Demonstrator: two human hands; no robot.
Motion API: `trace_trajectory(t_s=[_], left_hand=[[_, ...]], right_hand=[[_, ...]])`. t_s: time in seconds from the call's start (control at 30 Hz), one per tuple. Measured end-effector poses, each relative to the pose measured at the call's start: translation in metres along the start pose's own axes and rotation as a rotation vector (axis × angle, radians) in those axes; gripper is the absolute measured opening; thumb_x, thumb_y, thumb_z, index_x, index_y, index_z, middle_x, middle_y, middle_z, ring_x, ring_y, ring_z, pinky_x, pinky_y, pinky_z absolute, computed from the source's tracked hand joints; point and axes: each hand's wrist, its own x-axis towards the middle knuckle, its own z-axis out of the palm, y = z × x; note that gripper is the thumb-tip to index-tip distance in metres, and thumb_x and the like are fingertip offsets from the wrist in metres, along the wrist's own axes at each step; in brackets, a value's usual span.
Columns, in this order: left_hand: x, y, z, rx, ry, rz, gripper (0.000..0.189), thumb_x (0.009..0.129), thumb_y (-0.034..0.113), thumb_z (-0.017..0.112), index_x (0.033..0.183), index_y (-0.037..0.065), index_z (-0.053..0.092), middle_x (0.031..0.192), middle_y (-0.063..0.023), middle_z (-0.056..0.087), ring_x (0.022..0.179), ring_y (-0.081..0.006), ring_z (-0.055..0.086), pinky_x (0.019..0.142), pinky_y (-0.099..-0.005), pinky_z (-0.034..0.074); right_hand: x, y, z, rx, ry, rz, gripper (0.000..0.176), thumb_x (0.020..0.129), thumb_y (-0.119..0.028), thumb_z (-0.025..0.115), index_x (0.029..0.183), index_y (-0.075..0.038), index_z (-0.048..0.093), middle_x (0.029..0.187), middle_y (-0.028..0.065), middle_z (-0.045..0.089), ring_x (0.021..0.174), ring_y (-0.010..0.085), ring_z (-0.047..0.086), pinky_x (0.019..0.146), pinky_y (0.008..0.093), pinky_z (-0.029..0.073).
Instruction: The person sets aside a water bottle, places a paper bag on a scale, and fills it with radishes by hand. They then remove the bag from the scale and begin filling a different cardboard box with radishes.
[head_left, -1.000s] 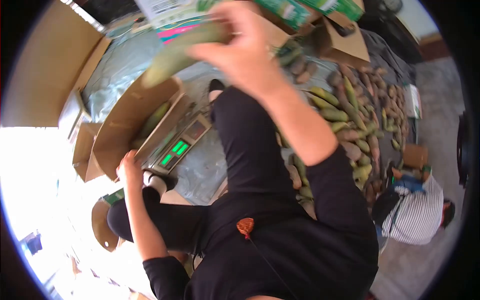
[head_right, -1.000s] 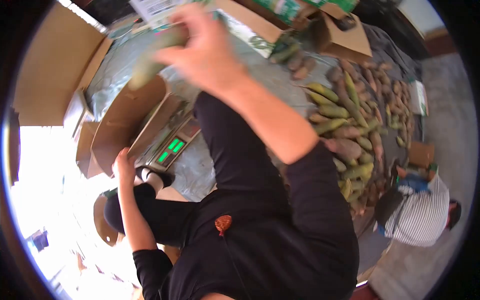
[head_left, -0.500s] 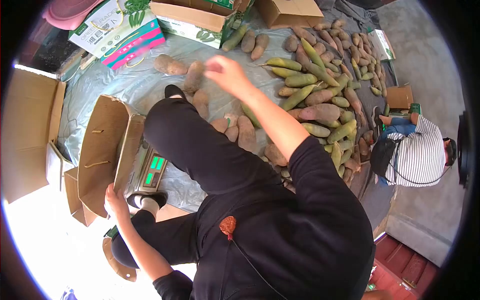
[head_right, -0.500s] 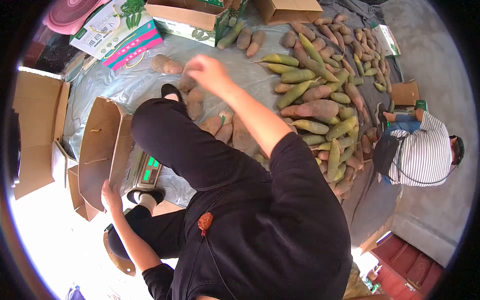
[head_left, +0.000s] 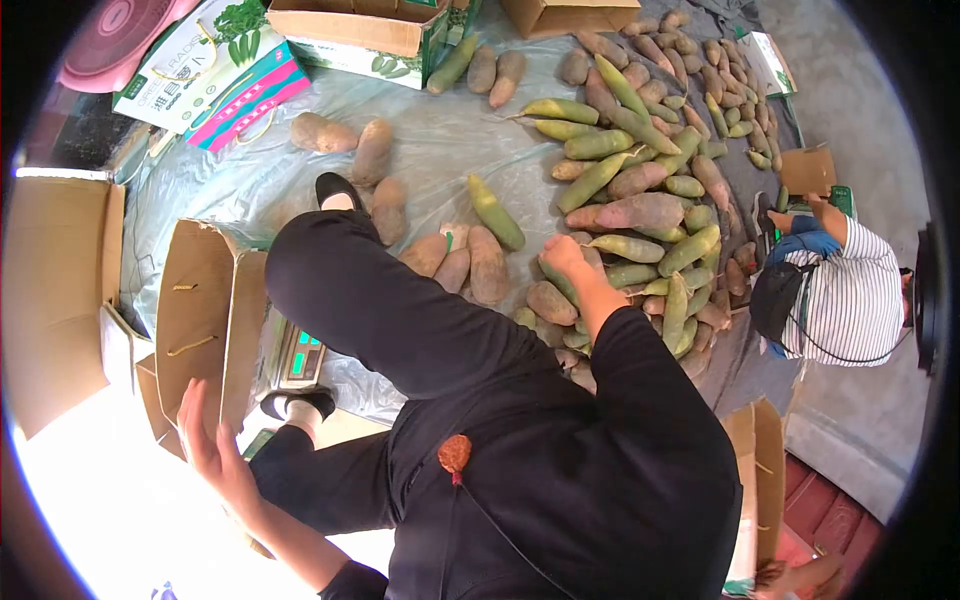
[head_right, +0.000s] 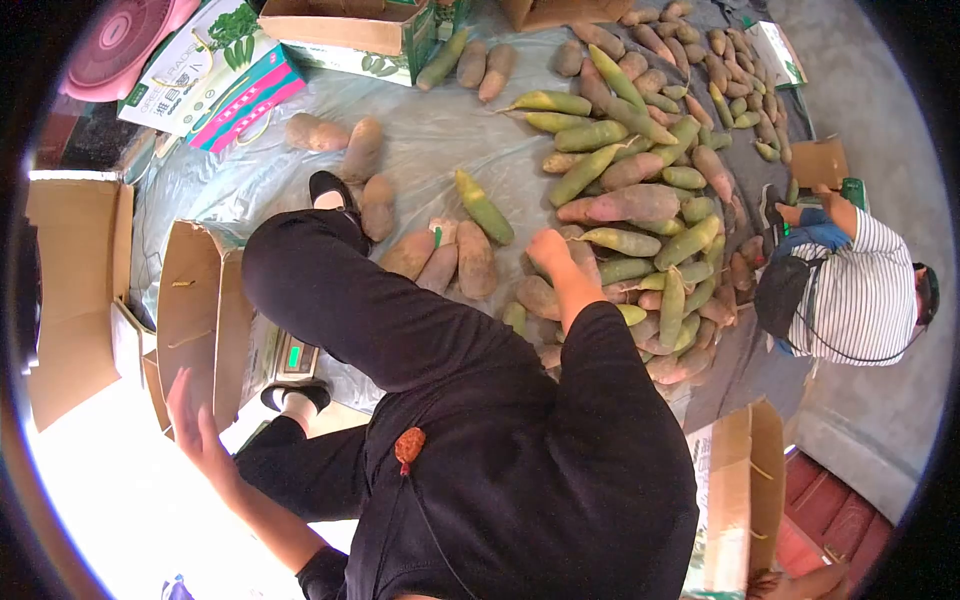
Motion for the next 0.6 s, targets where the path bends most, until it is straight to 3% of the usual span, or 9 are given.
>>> trace_trajectory(t_s=[0.03, 0.07, 0.13, 0.17, 0.23, 0.27, 0.33, 0.6], left_hand=[[0.000, 0.028, 0.002, -0.154, 0.043, 0.123, 0.041, 0.082, 0.012, 0.059, 0.121, 0.004, 0.054, 0.120, -0.0178, 0.053, 0.117, -0.0336, 0.046, 0.100, -0.0449, 0.036], [-0.001, 0.048, 0.005, -0.151, 0.042, 0.124, 0.041, 0.082, 0.012, 0.059, 0.121, 0.004, 0.054, 0.120, -0.0178, 0.053, 0.117, -0.0336, 0.046, 0.100, -0.0449, 0.036], [-0.002, 0.082, 0.013, -0.636, 0.012, 0.535, 0.037, 0.087, 0.022, 0.057, 0.121, 0.007, 0.055, 0.123, -0.0175, 0.050, 0.117, -0.0382, 0.045, 0.100, -0.0491, 0.037], [-0.002, 0.104, 0.022, -0.636, 0.009, 0.535, 0.037, 0.087, 0.022, 0.057, 0.121, 0.007, 0.055, 0.123, -0.0175, 0.050, 0.117, -0.0382, 0.045, 0.100, -0.0491, 0.037], [0.003, 0.137, 0.036, -1.035, 0.054, 0.714, 0.044, 0.087, 0.036, 0.058, 0.119, 0.007, 0.057, 0.118, -0.0187, 0.052, 0.113, -0.0404, 0.047, 0.093, -0.0520, 0.042], [0.007, 0.139, 0.032, -1.034, 0.053, 0.714, 0.044, 0.087, 0.036, 0.058, 0.119, 0.007, 0.057, 0.118, -0.0187, 0.052, 0.113, -0.0404, 0.047, 0.093, -0.0520, 0.042], [0.015, 0.139, 0.026, -1.122, -0.396, 0.784, 0.058, 0.083, 0.043, 0.061, 0.135, 0.039, 0.037, 0.138, 0.0015, 0.033, 0.132, -0.0339, 0.023, 0.099, -0.0667, 0.026], [0.014, 0.171, 0.042, -1.187, -0.431, 0.622, 0.042, 0.083, 0.036, 0.063, 0.124, 0.035, 0.052, 0.123, 0.0008, 0.046, 0.128, -0.0322, 0.029, 0.096, -0.0660, 0.031]], right_hand=[[0.005, -0.001, 0.005, 0.004, -0.002, -0.001, 0.031, 0.077, -0.031, 0.057, 0.087, -0.003, 0.067, 0.096, 0.0175, 0.063, 0.095, 0.0341, 0.058, 0.085, 0.0410, 0.046], [0.012, -0.005, 0.009, 0.048, 0.012, 0.065, 0.030, 0.073, -0.028, 0.064, 0.091, -0.004, 0.067, 0.099, 0.0160, 0.064, 0.097, 0.0320, 0.059, 0.085, 0.0389, 0.046], [0.017, -0.016, 0.013, 0.094, 0.025, 0.133, 0.033, 0.070, -0.026, 0.071, 0.094, -0.005, 0.066, 0.102, 0.0146, 0.064, 0.099, 0.0299, 0.060, 0.086, 0.0368, 0.047], [0.017, -0.023, 0.013, 0.134, 0.037, 0.155, 0.038, 0.069, -0.026, 0.072, 0.100, -0.005, 0.064, 0.107, 0.0155, 0.062, 0.101, 0.0305, 0.058, 0.087, 0.0367, 0.046], [0.020, -0.034, 0.017, 0.176, 0.049, 0.176, 0.043, 0.069, -0.025, 0.073, 0.105, -0.005, 0.062, 0.111, 0.0165, 0.060, 0.103, 0.0311, 0.057, 0.089, 0.0366, 0.045], [0.022, -0.037, 0.020, 0.274, 0.049, 0.242, 0.048, 0.069, -0.024, 0.074, 0.110, -0.005, 0.059, 0.114, 0.0169, 0.059, 0.106, 0.0315, 0.056, 0.090, 0.0366, 0.045], [0.027, -0.042, 0.025, 0.374, 0.047, 0.306, 0.053, 0.069, -0.022, 0.075, 0.115, -0.005, 0.056, 0.117, 0.0172, 0.058, 0.108, 0.0320, 0.054, 0.091, 0.0366, 0.044], [0.039, -0.048, 0.039, 0.498, -0.001, 0.305, 0.070, 0.066, -0.020, 0.076, 0.126, -0.005, 0.043, 0.122, 0.0194, 0.054, 0.113, 0.0314, 0.052, 0.093, 0.0383, 0.044]])
